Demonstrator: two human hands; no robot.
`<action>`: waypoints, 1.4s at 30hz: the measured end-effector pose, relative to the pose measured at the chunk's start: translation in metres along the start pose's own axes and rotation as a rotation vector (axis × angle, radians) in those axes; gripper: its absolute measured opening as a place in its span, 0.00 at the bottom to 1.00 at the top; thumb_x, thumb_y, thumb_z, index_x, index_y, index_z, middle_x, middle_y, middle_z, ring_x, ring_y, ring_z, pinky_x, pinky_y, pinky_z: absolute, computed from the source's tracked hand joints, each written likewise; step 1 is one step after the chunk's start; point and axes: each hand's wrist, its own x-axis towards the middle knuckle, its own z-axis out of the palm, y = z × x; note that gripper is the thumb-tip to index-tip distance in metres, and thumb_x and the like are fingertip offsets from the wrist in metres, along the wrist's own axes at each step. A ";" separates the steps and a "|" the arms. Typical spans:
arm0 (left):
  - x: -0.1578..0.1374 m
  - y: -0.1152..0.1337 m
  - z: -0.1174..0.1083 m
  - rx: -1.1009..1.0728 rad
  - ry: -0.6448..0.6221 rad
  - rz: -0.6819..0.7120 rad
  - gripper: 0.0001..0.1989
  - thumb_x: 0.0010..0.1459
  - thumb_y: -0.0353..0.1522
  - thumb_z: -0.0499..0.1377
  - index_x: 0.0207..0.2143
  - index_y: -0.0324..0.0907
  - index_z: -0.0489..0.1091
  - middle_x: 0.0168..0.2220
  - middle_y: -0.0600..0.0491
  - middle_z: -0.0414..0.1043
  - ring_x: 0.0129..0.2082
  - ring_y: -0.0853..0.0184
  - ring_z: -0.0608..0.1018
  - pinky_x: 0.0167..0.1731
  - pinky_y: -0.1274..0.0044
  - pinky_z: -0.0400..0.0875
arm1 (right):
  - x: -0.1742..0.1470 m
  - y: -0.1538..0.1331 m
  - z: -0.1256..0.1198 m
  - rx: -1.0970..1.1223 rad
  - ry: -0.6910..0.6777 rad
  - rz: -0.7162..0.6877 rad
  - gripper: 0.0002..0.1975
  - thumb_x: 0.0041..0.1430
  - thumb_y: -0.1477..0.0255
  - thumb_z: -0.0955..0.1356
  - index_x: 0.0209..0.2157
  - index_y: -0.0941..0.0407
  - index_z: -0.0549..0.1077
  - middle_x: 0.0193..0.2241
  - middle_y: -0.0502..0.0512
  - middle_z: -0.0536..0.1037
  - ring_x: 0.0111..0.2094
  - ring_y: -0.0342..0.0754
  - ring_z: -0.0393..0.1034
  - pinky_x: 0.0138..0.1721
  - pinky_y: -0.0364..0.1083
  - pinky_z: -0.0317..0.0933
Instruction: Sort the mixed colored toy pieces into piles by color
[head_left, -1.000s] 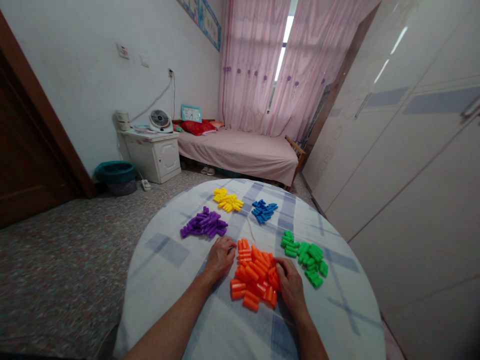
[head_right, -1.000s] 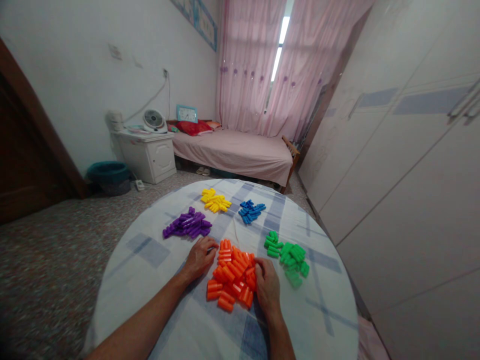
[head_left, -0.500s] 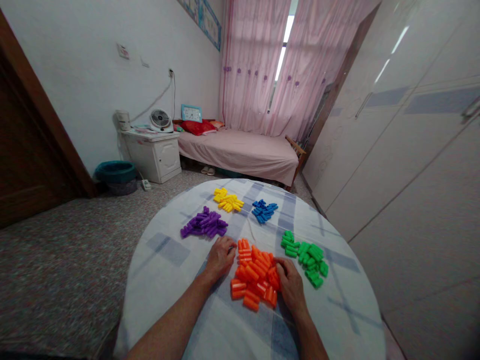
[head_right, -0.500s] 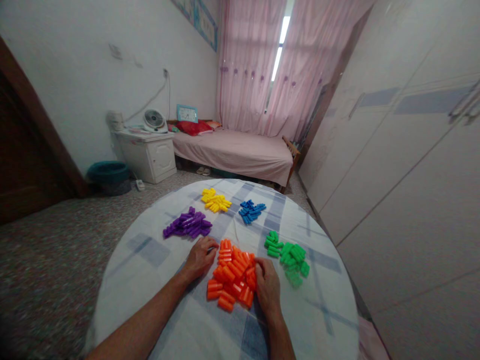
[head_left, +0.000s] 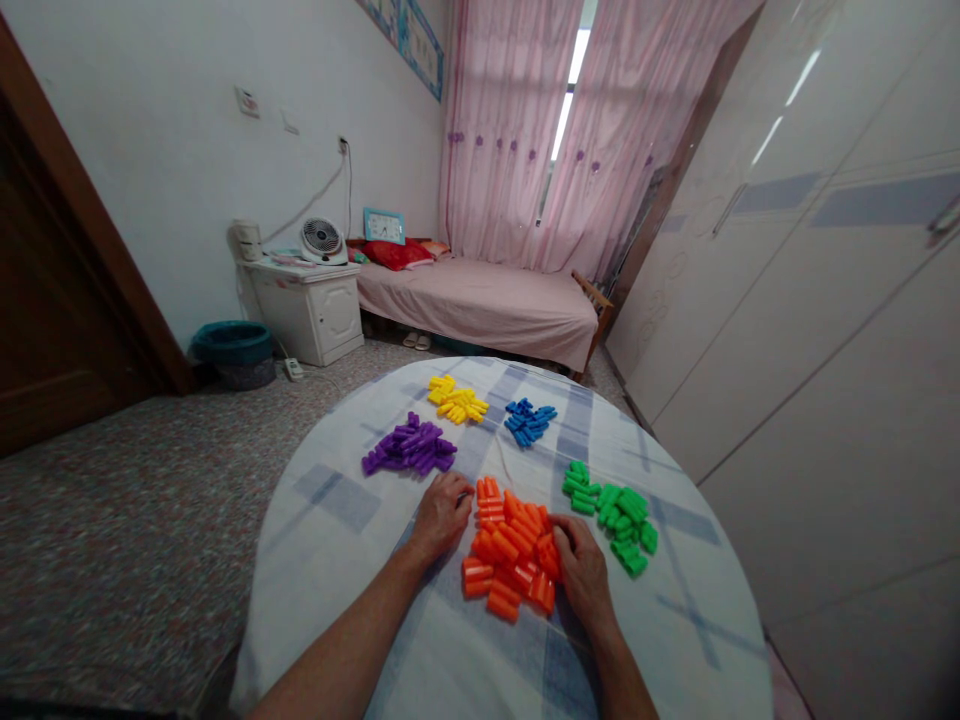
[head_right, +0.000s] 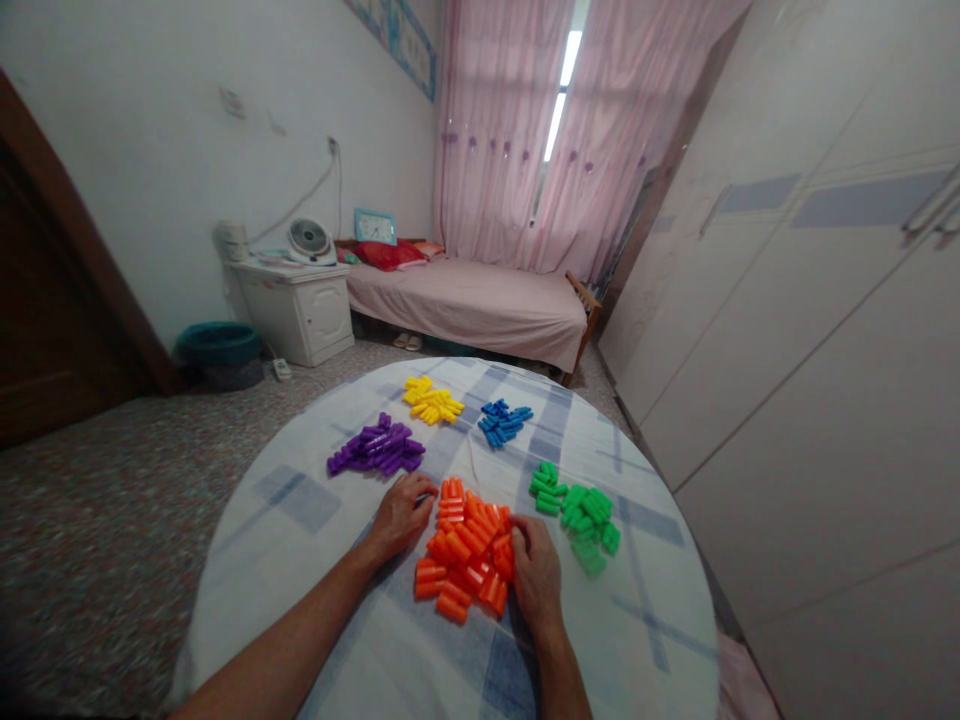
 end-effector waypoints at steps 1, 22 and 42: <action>0.000 0.000 0.000 -0.002 0.002 -0.002 0.08 0.54 0.26 0.53 0.30 0.41 0.72 0.34 0.51 0.71 0.37 0.65 0.70 0.41 0.72 0.63 | 0.000 0.000 0.000 0.000 0.003 0.000 0.16 0.57 0.64 0.59 0.37 0.56 0.74 0.39 0.56 0.76 0.42 0.50 0.69 0.46 0.47 0.60; 0.000 0.002 -0.001 0.004 0.004 -0.002 0.07 0.54 0.26 0.53 0.30 0.41 0.72 0.34 0.51 0.71 0.37 0.65 0.70 0.41 0.72 0.64 | 0.000 0.000 0.000 -0.014 0.022 -0.010 0.15 0.56 0.64 0.60 0.36 0.56 0.74 0.37 0.56 0.76 0.41 0.49 0.70 0.45 0.46 0.61; 0.001 0.004 -0.004 -0.005 -0.011 -0.012 0.08 0.54 0.26 0.53 0.30 0.41 0.72 0.34 0.51 0.71 0.37 0.65 0.70 0.42 0.73 0.64 | 0.000 0.000 -0.001 0.002 -0.004 0.001 0.16 0.56 0.64 0.60 0.36 0.56 0.74 0.39 0.57 0.76 0.42 0.50 0.68 0.47 0.48 0.60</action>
